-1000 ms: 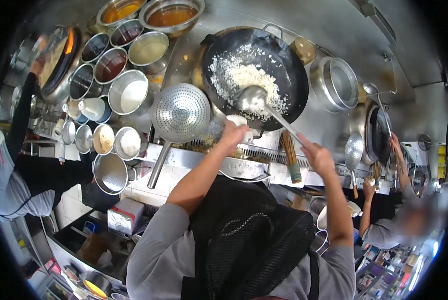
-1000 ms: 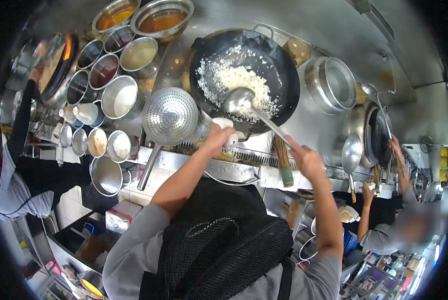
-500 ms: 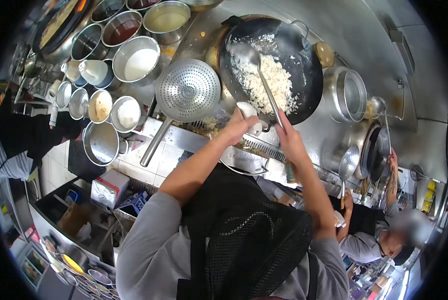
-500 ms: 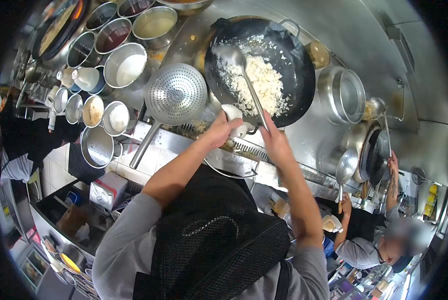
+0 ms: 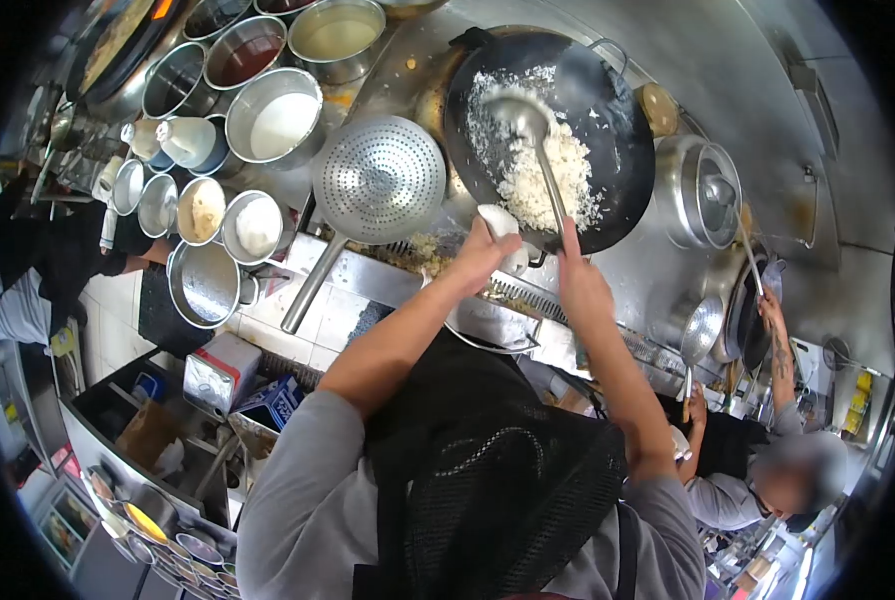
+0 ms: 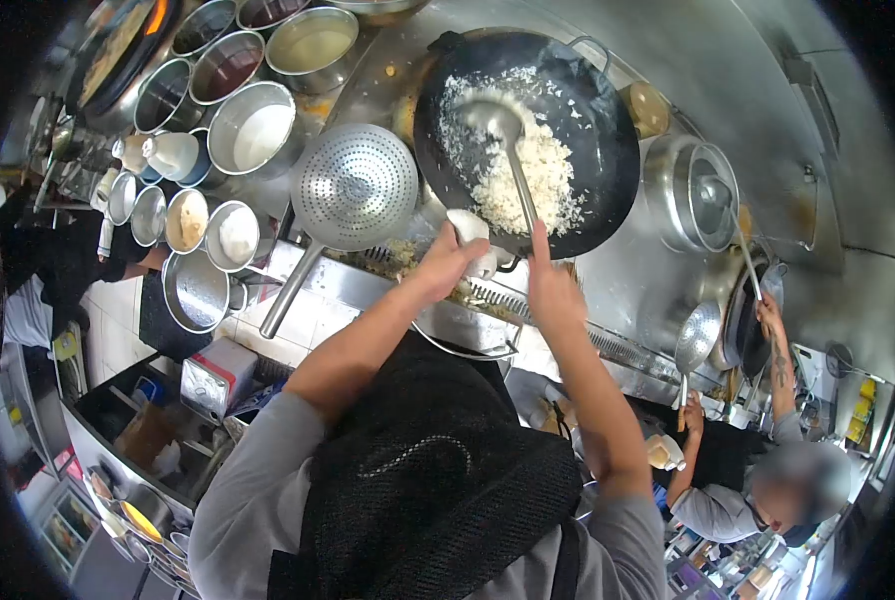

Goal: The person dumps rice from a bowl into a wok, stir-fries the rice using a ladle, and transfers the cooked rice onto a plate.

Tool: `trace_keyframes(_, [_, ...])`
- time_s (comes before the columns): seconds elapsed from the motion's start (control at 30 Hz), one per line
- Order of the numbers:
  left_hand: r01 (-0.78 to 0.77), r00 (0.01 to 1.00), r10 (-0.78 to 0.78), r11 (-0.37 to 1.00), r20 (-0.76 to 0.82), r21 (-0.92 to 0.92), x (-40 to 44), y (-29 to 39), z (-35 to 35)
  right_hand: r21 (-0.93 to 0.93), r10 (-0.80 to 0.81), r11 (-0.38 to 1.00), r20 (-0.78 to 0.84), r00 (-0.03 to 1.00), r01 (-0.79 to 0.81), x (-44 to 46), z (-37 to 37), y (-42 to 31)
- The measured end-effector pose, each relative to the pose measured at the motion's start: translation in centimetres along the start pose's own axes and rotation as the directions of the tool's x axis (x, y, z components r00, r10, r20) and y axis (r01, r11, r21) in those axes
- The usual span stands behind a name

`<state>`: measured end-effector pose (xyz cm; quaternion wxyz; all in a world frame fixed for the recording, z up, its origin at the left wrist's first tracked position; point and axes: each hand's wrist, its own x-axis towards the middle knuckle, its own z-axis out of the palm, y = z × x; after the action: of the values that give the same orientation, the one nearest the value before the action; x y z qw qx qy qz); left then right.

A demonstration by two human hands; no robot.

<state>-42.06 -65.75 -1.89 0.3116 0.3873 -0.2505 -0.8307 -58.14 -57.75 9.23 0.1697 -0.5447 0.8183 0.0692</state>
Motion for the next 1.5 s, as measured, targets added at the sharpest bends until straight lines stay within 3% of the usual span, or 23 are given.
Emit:
trace_keyframes(0.13, [-0.055,0.998,0.052,0.991,0.025,0.119,0.8,-0.1,-1.2,0.029,0.057,0.998,0.012,0.998,-0.057,-0.1,0.1,-0.8])
trace_keyframes(0.17, [-0.04,0.999,0.036,0.995,0.039,0.089,1.0,-0.3,-1.3,-0.07,0.002,0.998,0.066,0.998,0.002,-2.0,-1.2,0.5])
trace_keyframes(0.23, [-0.025,0.998,0.022,0.998,0.055,0.058,1.0,0.0,-1.2,-0.236,0.043,0.972,0.2,0.979,0.006,-7.1,-4.0,1.9])
trace_keyframes(0.3, [-0.013,1.0,0.012,0.993,0.007,0.116,0.4,0.6,-0.8,-0.265,0.012,0.963,0.233,0.972,0.052,-11.1,-6.0,3.7])
trace_keyframes(0.4, [-0.013,1.0,0.011,0.994,0.02,0.112,0.7,0.1,-0.7,-0.24,0.046,0.971,0.213,0.976,0.006,-7.3,-5.9,0.9])
trace_keyframes(0.47, [0.017,1.0,-0.018,0.994,0.008,0.109,0.4,0.6,-0.6,-0.153,-0.044,0.987,0.022,0.999,0.047,-0.6,-1.5,0.5])
trace_keyframes(0.53, [0.001,1.0,-0.002,0.996,0.017,0.085,0.3,0.4,-0.8,-0.093,0.148,0.985,0.023,0.989,-0.145,4.0,-1.0,-3.0])
trace_keyframes(0.57, [-0.002,1.0,0.001,0.996,0.004,0.092,0.7,0.4,-1.0,-0.088,0.152,0.985,0.023,0.988,-0.15,3.7,-0.9,-2.8])
trace_keyframes(0.67, [-0.005,1.0,0.005,0.997,0.003,0.077,0.9,0.0,-1.2,-0.109,0.109,0.989,0.114,0.988,-0.097,-0.6,-1.5,-0.9])
trace_keyframes(0.8, [-0.017,1.0,0.016,0.998,0.017,0.065,1.5,-0.7,-1.3,-0.273,0.144,0.96,0.276,0.95,-0.066,-9.6,-6.0,2.6])
trace_keyframes(0.9, [-0.033,0.999,0.032,0.998,0.018,0.056,0.5,0.3,-0.3,-0.325,0.168,0.941,0.221,0.961,-0.09,-8.6,-6.0,2.6])
trace_keyframes(1.07, [-0.059,0.998,0.057,0.997,0.03,0.054,0.5,-0.2,-0.8,-0.157,0.18,0.97,-0.042,0.983,-0.185,4.0,-0.7,0.9])
trace_keyframes(1.17, [-0.039,0.999,0.038,0.996,0.011,0.082,0.7,-0.4,-0.9,-0.196,0.164,0.968,0.028,0.986,-0.155,0.2,-3.2,2.1])
trace_keyframes(1.3, [-0.045,0.999,0.042,0.986,0.022,0.158,0.8,0.0,-1.1,-0.392,0.268,0.904,0.211,0.94,-0.17,-10.0,-5.8,5.2])
trace_keyframes(1.4, [-0.047,0.999,0.045,0.989,0.013,0.138,0.9,-0.4,-0.7,-0.349,0.245,0.917,0.118,0.962,-0.191,-9.2,-4.4,7.0])
trace_keyframes(1.5, [-0.067,0.998,0.066,0.984,0.011,0.167,1.3,-1.0,-0.9,-0.225,0.177,0.957,-0.046,0.983,-0.183,-2.2,-2.9,6.6])
